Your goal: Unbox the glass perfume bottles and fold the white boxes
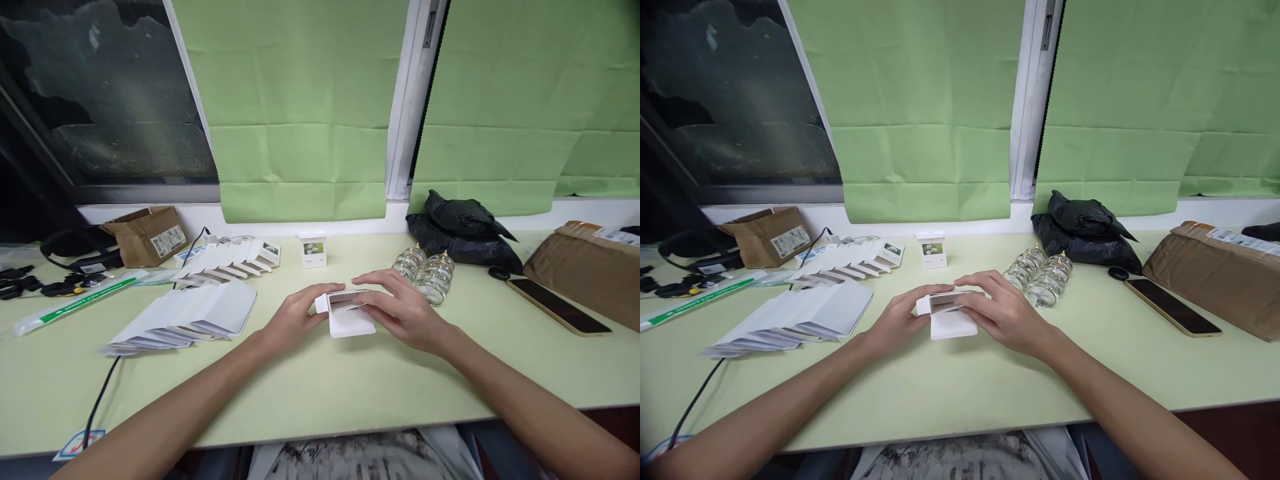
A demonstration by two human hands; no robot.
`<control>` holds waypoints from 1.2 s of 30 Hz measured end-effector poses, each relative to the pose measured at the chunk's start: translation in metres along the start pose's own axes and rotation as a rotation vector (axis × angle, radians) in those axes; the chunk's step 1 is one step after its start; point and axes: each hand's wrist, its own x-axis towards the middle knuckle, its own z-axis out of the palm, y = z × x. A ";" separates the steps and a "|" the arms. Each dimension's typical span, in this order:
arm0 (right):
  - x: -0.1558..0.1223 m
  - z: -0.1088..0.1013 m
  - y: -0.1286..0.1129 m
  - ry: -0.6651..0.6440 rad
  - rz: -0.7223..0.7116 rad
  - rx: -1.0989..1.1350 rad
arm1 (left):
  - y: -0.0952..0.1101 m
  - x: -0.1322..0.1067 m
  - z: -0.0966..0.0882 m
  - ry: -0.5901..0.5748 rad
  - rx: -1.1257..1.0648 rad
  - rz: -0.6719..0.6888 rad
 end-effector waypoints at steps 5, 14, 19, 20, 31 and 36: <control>0.000 0.000 -0.001 -0.002 -0.012 -0.002 | -0.003 0.001 0.001 0.090 0.043 0.119; -0.008 0.004 0.000 0.041 -0.079 -0.105 | -0.001 0.001 0.002 0.018 -0.049 -0.018; -0.007 0.008 0.001 -0.007 -0.056 -0.179 | -0.001 -0.001 0.004 0.048 -0.045 -0.015; -0.006 0.009 0.001 -0.016 -0.047 -0.186 | -0.001 -0.001 0.004 0.045 -0.041 -0.015; -0.002 0.007 -0.001 -0.047 0.027 -0.121 | -0.002 -0.001 0.004 0.039 -0.047 -0.081; -0.001 0.010 -0.003 0.008 0.014 -0.095 | -0.002 -0.001 0.006 0.107 -0.034 -0.032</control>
